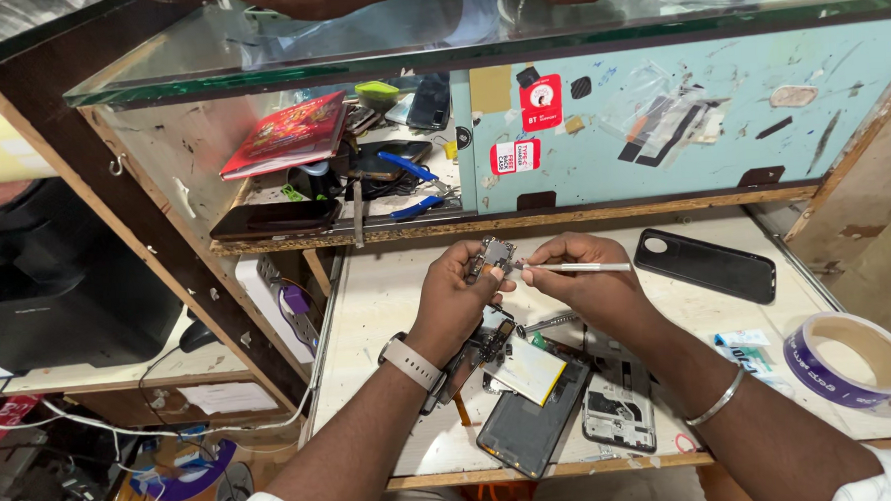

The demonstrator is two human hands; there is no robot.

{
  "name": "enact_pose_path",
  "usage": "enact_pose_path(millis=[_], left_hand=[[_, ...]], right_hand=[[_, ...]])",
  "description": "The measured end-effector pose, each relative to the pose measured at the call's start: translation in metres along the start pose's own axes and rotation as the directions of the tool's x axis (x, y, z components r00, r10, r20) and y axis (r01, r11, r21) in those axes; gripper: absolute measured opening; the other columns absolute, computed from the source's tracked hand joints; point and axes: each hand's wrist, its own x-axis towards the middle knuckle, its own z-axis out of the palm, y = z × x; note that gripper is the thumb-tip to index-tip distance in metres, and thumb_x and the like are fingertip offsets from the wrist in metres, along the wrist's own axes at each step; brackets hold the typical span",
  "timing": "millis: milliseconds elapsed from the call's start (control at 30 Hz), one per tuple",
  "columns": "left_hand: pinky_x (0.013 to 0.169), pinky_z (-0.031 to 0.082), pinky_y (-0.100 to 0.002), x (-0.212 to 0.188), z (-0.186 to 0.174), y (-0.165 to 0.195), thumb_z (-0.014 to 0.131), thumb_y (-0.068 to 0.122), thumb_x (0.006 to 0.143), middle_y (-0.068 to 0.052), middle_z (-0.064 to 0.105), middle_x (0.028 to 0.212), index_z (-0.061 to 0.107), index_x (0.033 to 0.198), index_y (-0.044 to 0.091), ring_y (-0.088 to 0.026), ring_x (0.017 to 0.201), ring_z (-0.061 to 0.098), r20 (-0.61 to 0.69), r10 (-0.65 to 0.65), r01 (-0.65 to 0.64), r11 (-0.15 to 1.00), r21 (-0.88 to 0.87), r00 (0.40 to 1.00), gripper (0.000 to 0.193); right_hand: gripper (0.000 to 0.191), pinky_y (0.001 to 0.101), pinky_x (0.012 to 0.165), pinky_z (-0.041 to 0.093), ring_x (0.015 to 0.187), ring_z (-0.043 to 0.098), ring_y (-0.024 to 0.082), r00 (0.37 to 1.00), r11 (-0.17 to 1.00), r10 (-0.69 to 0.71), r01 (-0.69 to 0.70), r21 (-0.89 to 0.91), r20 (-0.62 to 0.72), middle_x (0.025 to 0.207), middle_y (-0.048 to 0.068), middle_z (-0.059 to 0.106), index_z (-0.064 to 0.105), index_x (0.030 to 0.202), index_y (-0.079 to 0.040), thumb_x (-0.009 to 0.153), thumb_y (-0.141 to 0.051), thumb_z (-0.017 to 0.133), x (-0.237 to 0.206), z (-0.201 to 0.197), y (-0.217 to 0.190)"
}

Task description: The person repairs a disassembled smartphone at a workbench, holding the phone chassis in one hand and using a small screwdriver-like tool with the other to work on internal components. Disassembled phone parts, a battery, and a phone case lie on the bench around them.

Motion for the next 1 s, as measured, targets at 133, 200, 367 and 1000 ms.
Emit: enact_pose_path(millis=[133, 200, 367, 1000], left_hand=[[0.069, 0.057, -0.024, 0.001, 0.000, -0.001, 0.061, 0.000, 0.096, -0.010, 0.072, 0.103, 0.059, 0.117, -0.002, -0.014, 0.088, 0.075, 0.011, 0.007, -0.007, 1.000, -0.018, 1.000, 0.021], [0.069, 0.057, -0.024, 0.001, 0.000, -0.001, 0.061, 0.000, 0.096, -0.009, 0.072, 0.103, 0.059, 0.118, -0.001, -0.014, 0.088, 0.074, 0.016, 0.010, -0.010, 1.000, -0.028, 1.000, 0.022], [0.070, 0.057, -0.025, 0.000, -0.001, -0.002, 0.061, 0.000, 0.097, -0.010, 0.072, 0.103, 0.059, 0.117, -0.002, -0.013, 0.088, 0.074, 0.036, 0.020, -0.019, 1.000, -0.003, 0.999, 0.021], [0.072, 0.058, -0.025, 0.000, 0.000, -0.007, 0.061, 0.002, 0.097, -0.010, 0.073, 0.104, 0.059, 0.116, -0.001, -0.013, 0.090, 0.074, 0.022, 0.035, -0.036, 0.999, 0.036, 0.999, 0.020]], right_hand=[[0.013, 0.0209, 0.066, 0.051, 0.076, 0.062, 0.003, 1.000, 1.000, -0.001, 0.001, -0.015, -0.008, 0.087, 0.001, 0.076, 0.075, 0.094, -0.004, 0.084, -0.009, 0.081, 0.002, 0.000, 0.004], [0.012, 0.0209, 0.066, 0.051, 0.076, 0.063, 0.003, 1.000, 1.000, -0.010, 0.010, 0.023, 0.010, 0.088, 0.000, 0.076, 0.075, 0.094, -0.003, 0.085, -0.009, 0.081, 0.002, -0.001, 0.006], [0.012, 0.0222, 0.067, 0.051, 0.076, 0.063, 0.004, 0.999, 1.000, 0.005, -0.005, -0.009, 0.035, 0.087, 0.002, 0.076, 0.077, 0.094, -0.003, 0.084, -0.008, 0.081, 0.003, -0.002, 0.006], [0.015, 0.0281, 0.072, 0.058, 0.081, 0.070, 0.013, 0.996, 0.957, -0.036, 0.011, 0.290, 0.080, 0.093, 0.010, 0.074, 0.068, 0.102, 0.001, 0.090, -0.006, 0.074, 0.006, 0.001, 0.026]])
